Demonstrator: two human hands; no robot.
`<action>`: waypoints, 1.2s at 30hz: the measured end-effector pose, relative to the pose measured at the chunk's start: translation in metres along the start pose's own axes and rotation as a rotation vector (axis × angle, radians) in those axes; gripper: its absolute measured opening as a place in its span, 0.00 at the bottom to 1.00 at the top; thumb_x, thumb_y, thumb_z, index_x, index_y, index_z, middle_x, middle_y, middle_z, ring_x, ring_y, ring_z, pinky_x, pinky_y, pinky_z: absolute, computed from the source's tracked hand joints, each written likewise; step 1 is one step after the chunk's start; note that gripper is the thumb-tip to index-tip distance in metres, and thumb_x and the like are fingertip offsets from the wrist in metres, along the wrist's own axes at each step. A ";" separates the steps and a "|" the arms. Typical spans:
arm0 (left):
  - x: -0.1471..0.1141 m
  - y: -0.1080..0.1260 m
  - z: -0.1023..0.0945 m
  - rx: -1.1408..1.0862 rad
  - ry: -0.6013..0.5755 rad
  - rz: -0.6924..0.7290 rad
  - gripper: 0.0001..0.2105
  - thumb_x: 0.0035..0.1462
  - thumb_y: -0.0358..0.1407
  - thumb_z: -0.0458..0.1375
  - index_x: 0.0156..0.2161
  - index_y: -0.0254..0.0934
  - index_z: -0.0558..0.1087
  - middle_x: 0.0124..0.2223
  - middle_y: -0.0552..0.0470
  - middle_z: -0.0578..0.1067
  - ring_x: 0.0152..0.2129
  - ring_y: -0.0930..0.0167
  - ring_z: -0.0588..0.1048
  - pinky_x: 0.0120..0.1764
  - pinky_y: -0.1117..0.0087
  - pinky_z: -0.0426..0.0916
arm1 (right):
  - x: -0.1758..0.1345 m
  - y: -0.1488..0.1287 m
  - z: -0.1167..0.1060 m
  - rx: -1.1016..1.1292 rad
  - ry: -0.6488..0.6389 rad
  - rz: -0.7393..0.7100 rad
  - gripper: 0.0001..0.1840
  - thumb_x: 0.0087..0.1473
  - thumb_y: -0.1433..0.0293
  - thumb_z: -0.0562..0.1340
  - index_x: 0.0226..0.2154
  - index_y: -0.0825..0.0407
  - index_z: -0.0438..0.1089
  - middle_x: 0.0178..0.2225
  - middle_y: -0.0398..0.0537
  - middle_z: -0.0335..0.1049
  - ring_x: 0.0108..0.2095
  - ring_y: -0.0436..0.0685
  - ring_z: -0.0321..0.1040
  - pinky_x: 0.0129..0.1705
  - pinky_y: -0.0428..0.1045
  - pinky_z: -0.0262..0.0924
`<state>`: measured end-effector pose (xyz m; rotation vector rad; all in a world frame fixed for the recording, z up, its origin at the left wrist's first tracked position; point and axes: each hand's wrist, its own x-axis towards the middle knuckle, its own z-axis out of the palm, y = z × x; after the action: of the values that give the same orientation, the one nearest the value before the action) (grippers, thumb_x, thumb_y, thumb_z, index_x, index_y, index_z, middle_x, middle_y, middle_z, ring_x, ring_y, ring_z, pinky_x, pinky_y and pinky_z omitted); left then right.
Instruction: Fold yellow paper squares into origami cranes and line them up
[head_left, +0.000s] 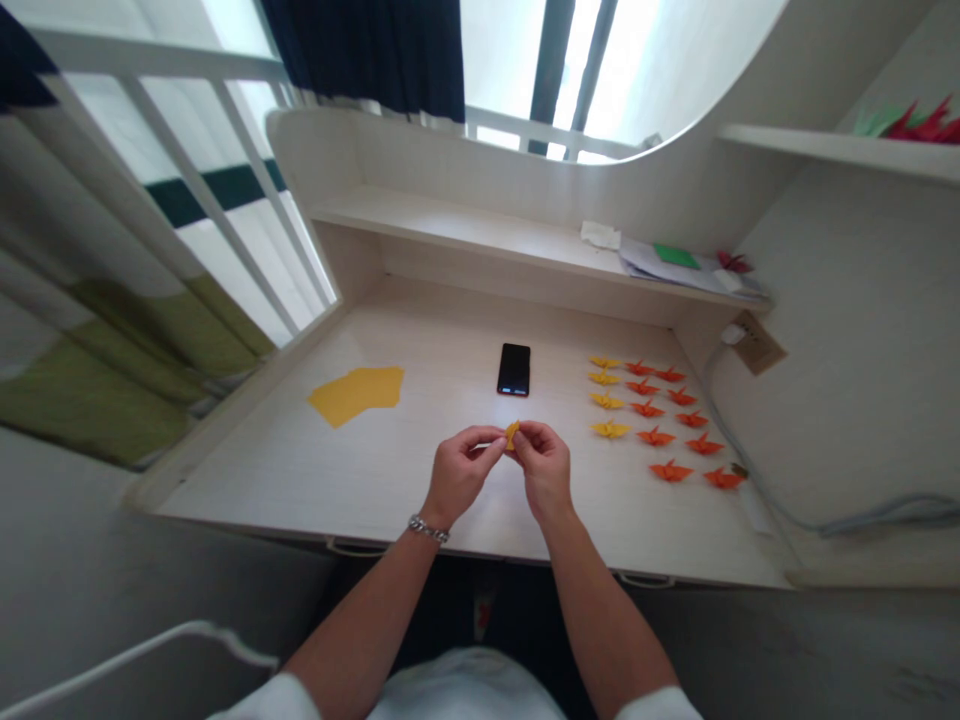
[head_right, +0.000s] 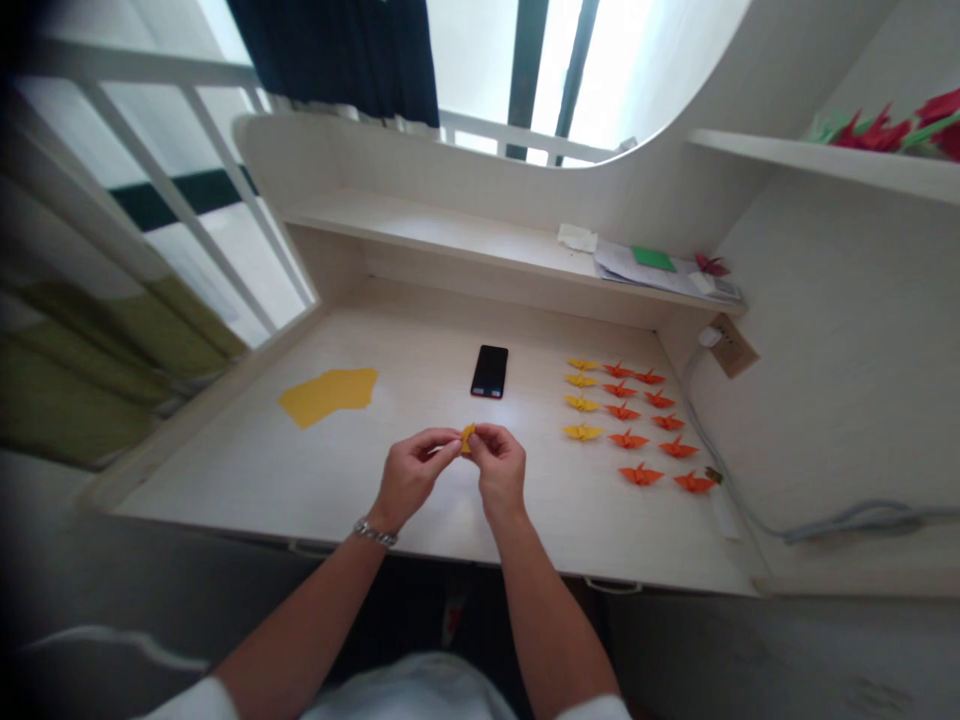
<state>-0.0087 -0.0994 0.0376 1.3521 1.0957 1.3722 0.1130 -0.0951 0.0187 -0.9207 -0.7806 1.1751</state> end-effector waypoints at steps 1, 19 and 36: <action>0.000 0.001 -0.001 0.040 -0.005 0.010 0.08 0.51 0.37 0.61 0.36 0.37 0.78 0.38 0.47 0.79 0.35 0.65 0.77 0.38 0.66 0.74 | 0.000 0.000 0.000 0.002 0.000 -0.002 0.16 0.41 0.62 0.70 0.32 0.53 0.72 0.30 0.47 0.74 0.31 0.55 0.71 0.36 0.56 0.71; 0.006 0.010 0.002 0.443 -0.118 0.275 0.05 0.57 0.33 0.55 0.37 0.39 0.73 0.34 0.49 0.75 0.31 0.68 0.74 0.35 0.69 0.70 | -0.001 -0.002 -0.003 -0.205 0.034 -0.141 0.10 0.46 0.65 0.68 0.31 0.54 0.74 0.29 0.47 0.75 0.30 0.55 0.71 0.36 0.54 0.69; 0.007 0.006 0.000 0.352 -0.160 0.275 0.06 0.60 0.31 0.50 0.37 0.37 0.70 0.39 0.47 0.70 0.37 0.68 0.69 0.40 0.67 0.68 | -0.004 -0.003 -0.002 -0.203 0.017 -0.145 0.08 0.46 0.67 0.67 0.30 0.53 0.72 0.28 0.44 0.73 0.28 0.53 0.70 0.35 0.53 0.69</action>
<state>-0.0087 -0.0941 0.0447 1.8932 1.1076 1.2720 0.1150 -0.0998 0.0205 -1.0220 -0.9494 0.9727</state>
